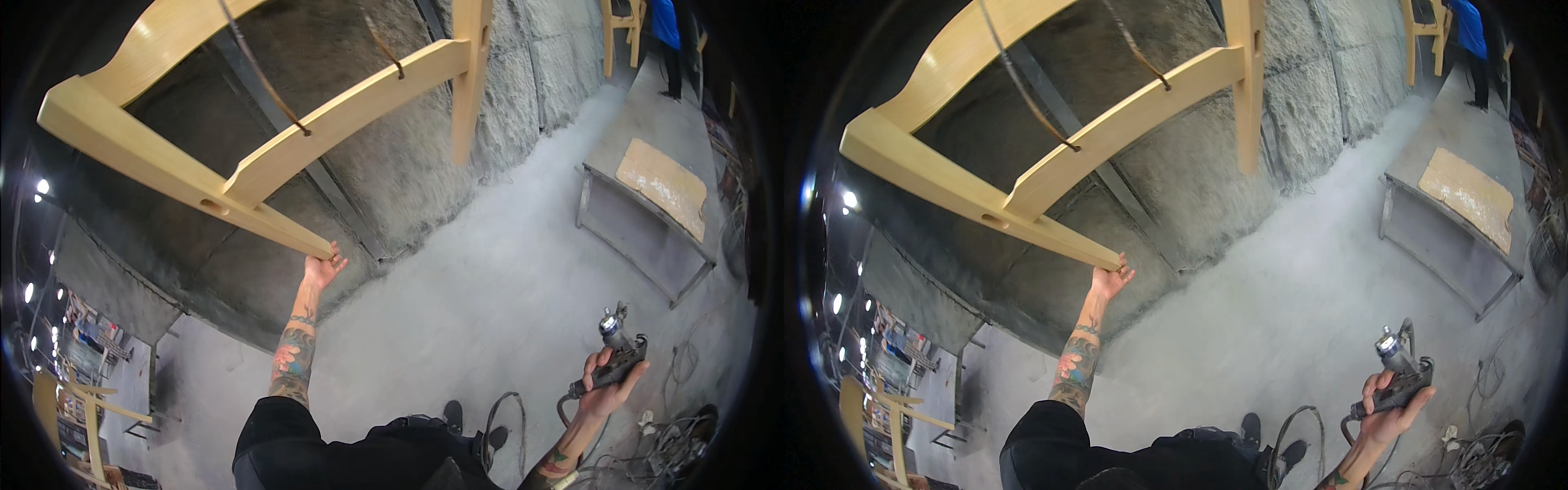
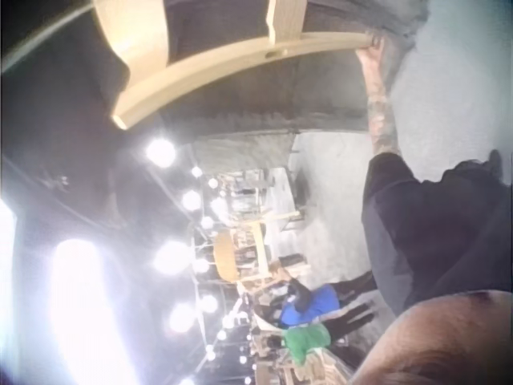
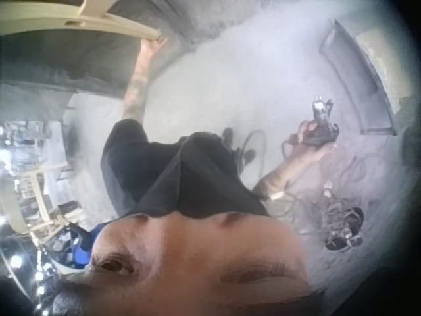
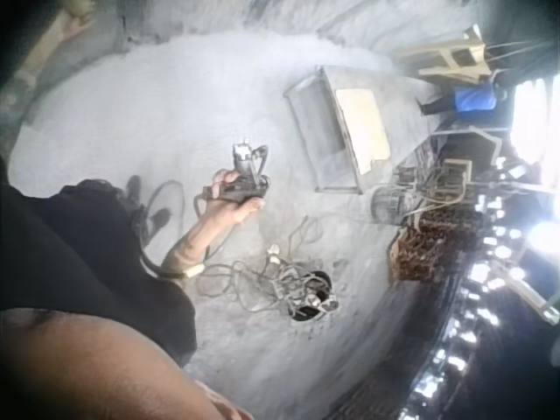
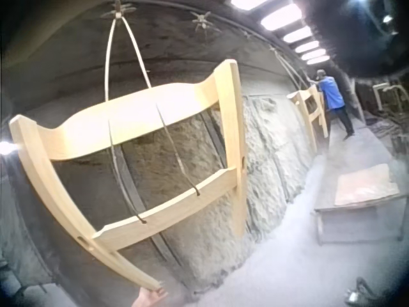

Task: The person uses a spray gun to apply a light-colored finish to a wooden chair frame suspended from hooks. They rotate the chair by hand to coat all sides, then hand it off to a coworker and receive another chair to repeat the process.

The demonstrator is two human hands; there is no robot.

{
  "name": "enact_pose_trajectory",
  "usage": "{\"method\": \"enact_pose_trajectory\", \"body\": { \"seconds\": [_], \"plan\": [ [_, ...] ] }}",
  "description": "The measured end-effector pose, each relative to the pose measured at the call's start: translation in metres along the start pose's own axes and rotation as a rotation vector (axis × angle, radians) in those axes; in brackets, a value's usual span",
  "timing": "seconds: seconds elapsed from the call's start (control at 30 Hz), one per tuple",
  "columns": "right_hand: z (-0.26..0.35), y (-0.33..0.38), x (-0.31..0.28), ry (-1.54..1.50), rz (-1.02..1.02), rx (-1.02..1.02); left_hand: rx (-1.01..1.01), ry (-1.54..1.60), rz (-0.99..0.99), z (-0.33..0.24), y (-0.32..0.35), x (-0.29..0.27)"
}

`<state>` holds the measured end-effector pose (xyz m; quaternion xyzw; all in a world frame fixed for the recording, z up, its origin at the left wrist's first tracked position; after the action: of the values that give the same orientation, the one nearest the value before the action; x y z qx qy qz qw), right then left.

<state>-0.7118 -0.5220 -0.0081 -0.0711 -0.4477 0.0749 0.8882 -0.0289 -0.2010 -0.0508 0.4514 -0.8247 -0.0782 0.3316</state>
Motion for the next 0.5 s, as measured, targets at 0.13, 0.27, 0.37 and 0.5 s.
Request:
{"method": "enact_pose_trajectory", "body": {
  "seconds": [0.13,0.27,0.37,0.5],
  "plan": [
    [-0.052,0.016,-0.024,-0.127,-0.073,0.071,-0.064,-0.051,0.065,0.023,0.029,0.011],
    [-0.115,0.069,-0.021,-0.334,0.108,0.322,-0.14,-0.046,0.14,0.07,0.078,0.035],
    [-0.143,0.11,-0.016,-0.469,0.262,0.491,-0.172,-0.02,0.142,0.104,0.117,0.062],
    [-0.155,0.107,-0.031,-0.584,0.157,0.573,-0.192,0.023,0.139,0.145,0.174,0.102]
  ]
}}
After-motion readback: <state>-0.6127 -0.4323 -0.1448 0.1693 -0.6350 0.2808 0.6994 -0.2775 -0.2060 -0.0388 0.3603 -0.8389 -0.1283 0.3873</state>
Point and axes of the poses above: each hand's wrist, its own y-axis away from the middle knuckle, its own x-axis out of the palm, z = x × y, the point moved 9 cm from there along -y, towards the middle knuckle, and after that the axes turned 11 degrees about -x, right-handed, at the moved point
